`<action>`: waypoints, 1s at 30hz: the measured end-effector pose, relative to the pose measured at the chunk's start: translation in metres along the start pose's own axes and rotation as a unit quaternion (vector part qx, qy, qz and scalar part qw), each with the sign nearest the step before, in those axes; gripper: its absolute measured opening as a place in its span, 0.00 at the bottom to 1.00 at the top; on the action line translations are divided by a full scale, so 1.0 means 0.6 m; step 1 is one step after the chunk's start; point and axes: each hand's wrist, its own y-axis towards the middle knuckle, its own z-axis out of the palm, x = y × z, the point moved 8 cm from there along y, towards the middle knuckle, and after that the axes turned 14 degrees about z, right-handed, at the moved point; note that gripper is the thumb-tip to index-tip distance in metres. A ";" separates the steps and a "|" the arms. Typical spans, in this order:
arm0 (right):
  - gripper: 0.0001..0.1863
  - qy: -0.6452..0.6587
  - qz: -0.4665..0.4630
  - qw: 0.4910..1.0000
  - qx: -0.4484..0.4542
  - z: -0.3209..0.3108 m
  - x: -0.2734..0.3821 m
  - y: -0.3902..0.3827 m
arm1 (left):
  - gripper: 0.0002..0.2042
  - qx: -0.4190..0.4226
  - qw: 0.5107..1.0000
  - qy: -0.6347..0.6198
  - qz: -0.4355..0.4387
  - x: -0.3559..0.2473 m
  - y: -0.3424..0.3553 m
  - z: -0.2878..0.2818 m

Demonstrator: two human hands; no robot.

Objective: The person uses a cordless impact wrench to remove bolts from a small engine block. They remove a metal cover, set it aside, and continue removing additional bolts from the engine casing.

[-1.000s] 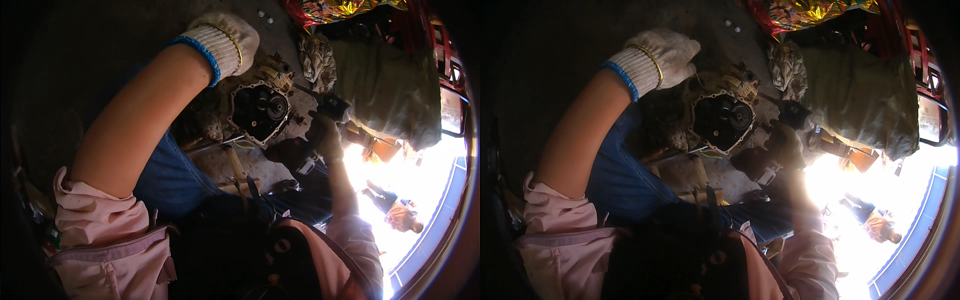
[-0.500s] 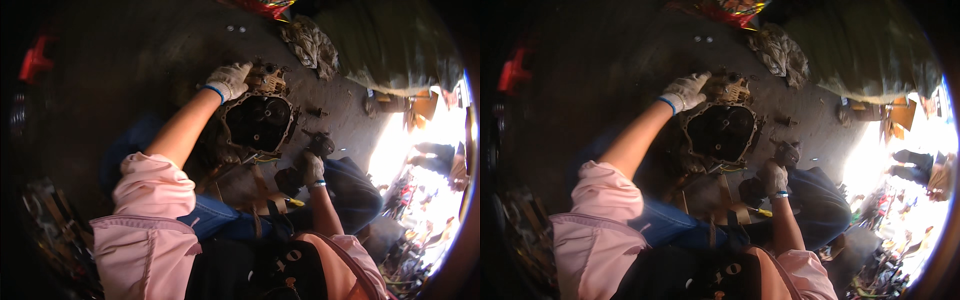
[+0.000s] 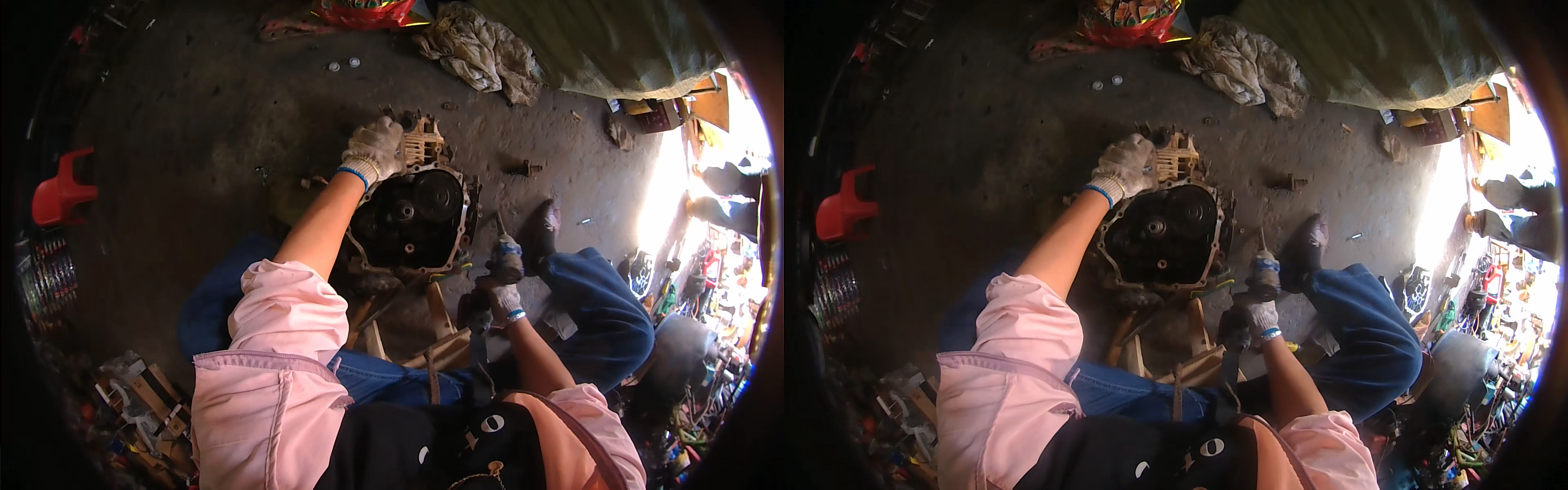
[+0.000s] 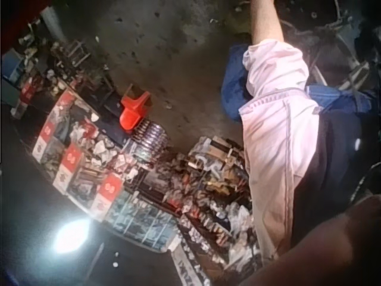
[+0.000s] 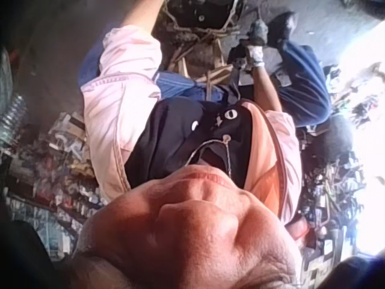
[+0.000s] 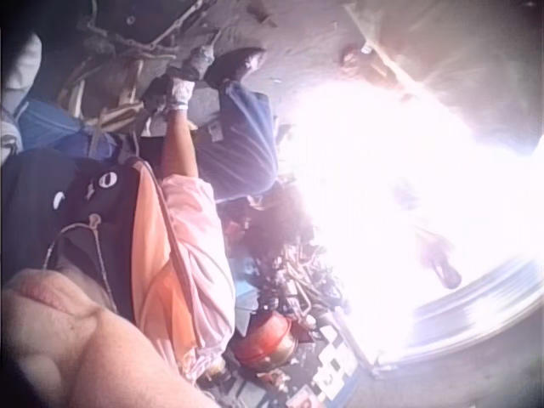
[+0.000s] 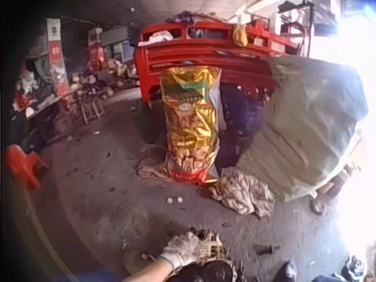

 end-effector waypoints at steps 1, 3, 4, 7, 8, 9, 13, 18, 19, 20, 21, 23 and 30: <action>0.21 -0.014 0.048 0.998 0.044 0.022 -0.014 0.002 | 0.28 -0.015 1.000 -0.016 -0.011 0.010 -0.002 0.001; 0.24 -0.005 0.090 0.994 0.069 0.038 -0.019 -0.001 | 0.22 -0.081 0.996 -0.039 -0.017 0.030 -0.012 -0.005; 0.30 0.014 0.119 0.991 0.057 0.035 -0.022 -0.002 | 0.21 -0.093 0.993 -0.071 -0.023 0.046 -0.019 -0.002; 0.46 0.037 0.190 0.980 0.037 0.022 -0.024 -0.010 | 0.18 -0.151 0.981 -0.113 -0.050 0.109 -0.067 -0.003; 0.50 0.016 0.206 0.978 0.042 0.021 -0.025 -0.012 | 0.17 -0.159 0.977 -0.133 -0.061 0.136 -0.086 -0.004; 0.50 -0.042 0.226 0.972 0.057 0.021 -0.028 -0.010 | 0.16 -0.163 0.972 -0.130 -0.105 0.169 -0.113 -0.002; 0.51 -0.077 0.212 0.971 0.083 0.029 -0.025 -0.004 | 0.22 -0.143 0.949 -0.151 -0.236 0.275 -0.223 0.018; 0.54 -0.125 0.222 0.962 0.097 0.036 -0.023 -0.003 | 0.35 -0.049 0.935 -0.125 -0.328 0.315 -0.302 0.069; 0.54 -0.141 0.225 0.958 0.111 0.039 -0.019 -0.003 | 0.35 -0.058 0.933 -0.143 -0.325 0.311 -0.307 0.078; 0.53 -0.168 0.218 0.952 0.132 0.044 -0.011 -0.007 | 0.35 -0.066 0.935 -0.153 -0.314 0.303 -0.307 0.084; 0.53 -0.193 0.209 0.949 0.138 0.045 -0.001 -0.008 | 0.34 -0.094 0.940 -0.146 -0.295 0.290 -0.303 0.084; 0.52 -0.238 0.205 0.936 0.156 0.048 0.016 -0.012 | 0.33 -0.149 0.934 -0.180 -0.270 0.263 -0.291 0.084; 0.48 -0.314 0.227 0.912 0.135 0.041 0.040 -0.026 | 0.30 -0.156 0.951 -0.223 -0.144 0.123 -0.226 0.068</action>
